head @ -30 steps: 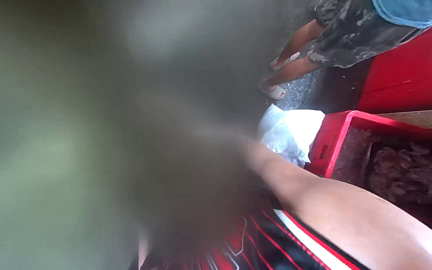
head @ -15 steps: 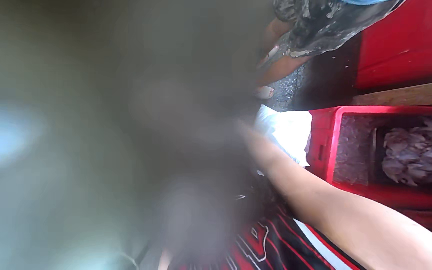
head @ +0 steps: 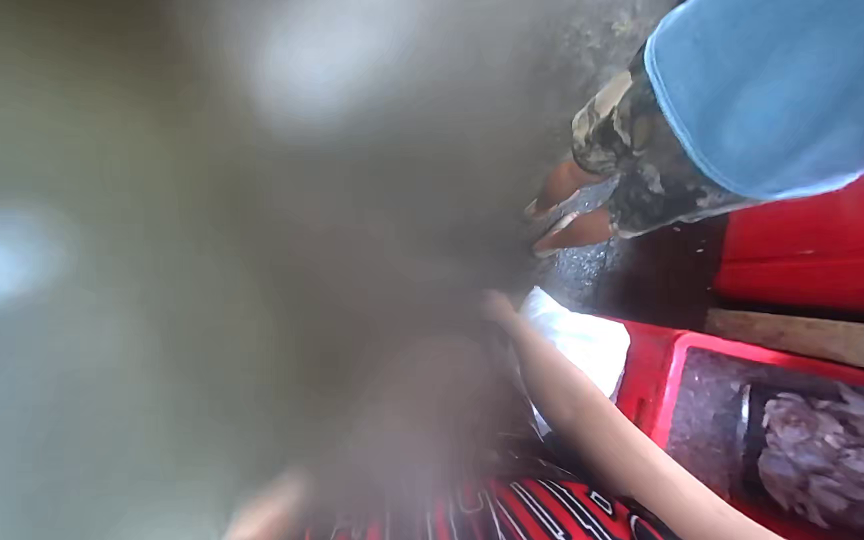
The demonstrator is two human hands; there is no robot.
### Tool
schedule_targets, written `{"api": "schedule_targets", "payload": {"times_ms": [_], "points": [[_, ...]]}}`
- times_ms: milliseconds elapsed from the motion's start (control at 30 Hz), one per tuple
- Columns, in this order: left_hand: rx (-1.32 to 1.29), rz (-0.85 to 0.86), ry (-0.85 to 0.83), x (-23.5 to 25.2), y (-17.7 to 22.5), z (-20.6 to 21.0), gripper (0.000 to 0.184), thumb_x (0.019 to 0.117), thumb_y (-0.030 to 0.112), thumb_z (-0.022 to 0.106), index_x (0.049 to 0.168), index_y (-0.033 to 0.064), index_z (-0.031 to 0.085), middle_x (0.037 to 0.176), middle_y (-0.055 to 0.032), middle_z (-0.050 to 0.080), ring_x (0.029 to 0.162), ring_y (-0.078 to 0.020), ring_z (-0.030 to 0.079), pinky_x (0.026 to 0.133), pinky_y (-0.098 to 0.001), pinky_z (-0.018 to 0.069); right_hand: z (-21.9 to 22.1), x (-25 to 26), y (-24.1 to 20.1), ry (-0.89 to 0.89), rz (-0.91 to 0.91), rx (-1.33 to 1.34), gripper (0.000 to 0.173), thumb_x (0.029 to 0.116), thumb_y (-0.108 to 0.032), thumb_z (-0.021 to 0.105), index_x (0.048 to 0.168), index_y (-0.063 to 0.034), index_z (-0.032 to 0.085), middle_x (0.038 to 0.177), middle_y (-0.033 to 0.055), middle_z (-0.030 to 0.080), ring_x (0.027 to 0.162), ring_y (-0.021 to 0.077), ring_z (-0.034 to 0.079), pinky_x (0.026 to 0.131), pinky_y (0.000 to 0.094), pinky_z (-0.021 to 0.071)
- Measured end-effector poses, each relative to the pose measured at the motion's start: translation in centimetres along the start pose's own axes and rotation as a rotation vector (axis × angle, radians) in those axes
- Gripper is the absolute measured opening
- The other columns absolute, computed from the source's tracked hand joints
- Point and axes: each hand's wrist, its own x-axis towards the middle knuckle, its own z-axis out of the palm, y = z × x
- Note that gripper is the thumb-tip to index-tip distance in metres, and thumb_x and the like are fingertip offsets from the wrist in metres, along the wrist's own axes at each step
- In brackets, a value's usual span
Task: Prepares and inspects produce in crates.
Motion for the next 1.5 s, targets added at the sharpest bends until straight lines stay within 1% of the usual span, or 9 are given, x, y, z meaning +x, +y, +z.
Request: {"api": "schedule_targets", "payload": {"times_ms": [167, 300, 400, 567, 767, 1100, 1300, 1367, 1500], "points": [[-0.053, 0.127, 0.007, 8.0, -0.5, -4.8, 0.042, 0.1024, 0.043, 0.057, 0.128, 0.0107, 0.068, 0.102, -0.0089, 0.073, 0.091, -0.0195, 0.070, 0.090, -0.0423, 0.0552, -5.5, 2.3, 1.1, 0.009, 0.080, -0.167, 0.052, 0.0975, -0.042, 0.063, 0.134, -0.0042, 0.064, 0.136, 0.0284, 0.061, 0.130, 0.0474, 0.055, 0.107, 0.0680, 0.0429], [-0.086, 0.145, 0.053, 14.2, -1.2, -8.6, 0.044, 0.1016, 0.042, 0.058, 0.127, 0.0078, 0.067, 0.100, -0.0120, 0.073, 0.090, -0.0212, 0.070, 0.089, -0.0418, 0.0556, -11.1, 0.8, -1.3, 0.117, 0.285, -0.171, 0.084, 0.0924, -0.045, 0.070, 0.156, -0.0026, 0.035, 0.159, 0.0365, 0.026, 0.140, 0.0524, 0.042, 0.109, 0.0651, 0.0431], [-0.058, 0.034, 0.026, 18.3, -2.6, -11.5, 0.047, 0.1005, 0.044, 0.058, 0.132, 0.0102, 0.065, 0.110, -0.0133, 0.072, 0.100, -0.0236, 0.069, 0.096, -0.0438, 0.0526, -15.0, 3.4, -2.6, 0.120, 0.224, -0.024, 0.062, 0.1000, -0.040, 0.063, 0.145, -0.0003, 0.048, 0.133, 0.0301, 0.060, 0.115, 0.0438, 0.064, 0.097, 0.0617, 0.0521], [-0.005, -0.117, 0.097, 22.3, -7.3, -13.2, 0.046, 0.0991, 0.046, 0.058, 0.132, 0.0154, 0.066, 0.120, -0.0117, 0.071, 0.112, -0.0270, 0.067, 0.102, -0.0525, 0.0502, -20.1, 5.0, -7.5, 0.150, 0.150, -0.092, 0.049, 0.1006, -0.037, 0.061, 0.136, -0.0022, 0.061, 0.132, 0.0262, 0.064, 0.126, 0.0419, 0.060, 0.107, 0.0641, 0.0451], [-0.183, -0.288, 0.304, 21.0, -6.7, -14.2, 0.041, 0.1026, 0.035, 0.060, 0.130, 0.0045, 0.066, 0.115, -0.0185, 0.071, 0.107, -0.0299, 0.068, 0.102, -0.0487, 0.0496, -23.3, 9.2, -10.1, 0.103, 0.121, -0.244, 0.047, 0.0985, -0.038, 0.062, 0.133, -0.0064, 0.065, 0.134, 0.0230, 0.064, 0.131, 0.0423, 0.055, 0.109, 0.0707, 0.0356], [-0.389, -0.619, 0.656, 18.5, -11.0, 0.1, 0.037, 0.0991, 0.035, 0.063, 0.122, 0.0067, 0.071, 0.102, -0.0141, 0.073, 0.094, -0.0257, 0.069, 0.090, -0.0484, 0.0528, -25.1, 12.1, -15.9, -0.048, -0.045, -0.531, 0.054, 0.0914, -0.042, 0.070, 0.128, -0.0030, 0.067, 0.130, 0.0247, 0.065, 0.125, 0.0424, 0.060, 0.106, 0.0676, 0.0427], [-0.578, -0.878, 0.705, 15.7, -10.4, 10.9, 0.033, 0.1008, 0.025, 0.064, 0.122, 0.0013, 0.071, 0.111, -0.0217, 0.072, 0.103, -0.0323, 0.069, 0.094, -0.0503, 0.0528, -22.6, 17.9, -13.7, -0.144, -0.130, -0.633, 0.056, 0.0898, -0.048, 0.073, 0.124, -0.0036, 0.069, 0.120, 0.0215, 0.069, 0.109, 0.0362, 0.068, 0.096, 0.0580, 0.0535], [-0.721, -0.986, 0.568, 14.7, -10.7, 13.6, 0.036, 0.1049, 0.025, 0.058, 0.132, 0.0032, 0.065, 0.130, -0.0197, 0.066, 0.121, -0.0314, 0.063, 0.106, -0.0499, 0.0465, -22.6, 17.7, -13.5, -0.175, -0.189, -0.641, 0.050, 0.0918, -0.046, 0.071, 0.122, -0.0059, 0.071, 0.119, 0.0209, 0.071, 0.112, 0.0381, 0.068, 0.099, 0.0625, 0.0512], [-0.780, -1.044, 0.799, 15.6, -16.1, 24.6, 0.030, 0.0955, 0.030, 0.071, 0.109, 0.0039, 0.076, 0.102, -0.0181, 0.074, 0.099, -0.0324, 0.071, 0.092, -0.0545, 0.0544, -24.5, 12.7, -15.6, -0.247, -0.179, -0.686, 0.047, 0.0970, -0.038, 0.065, 0.127, -0.0022, 0.067, 0.126, 0.0244, 0.067, 0.118, 0.0419, 0.063, 0.100, 0.0624, 0.0489]]}}
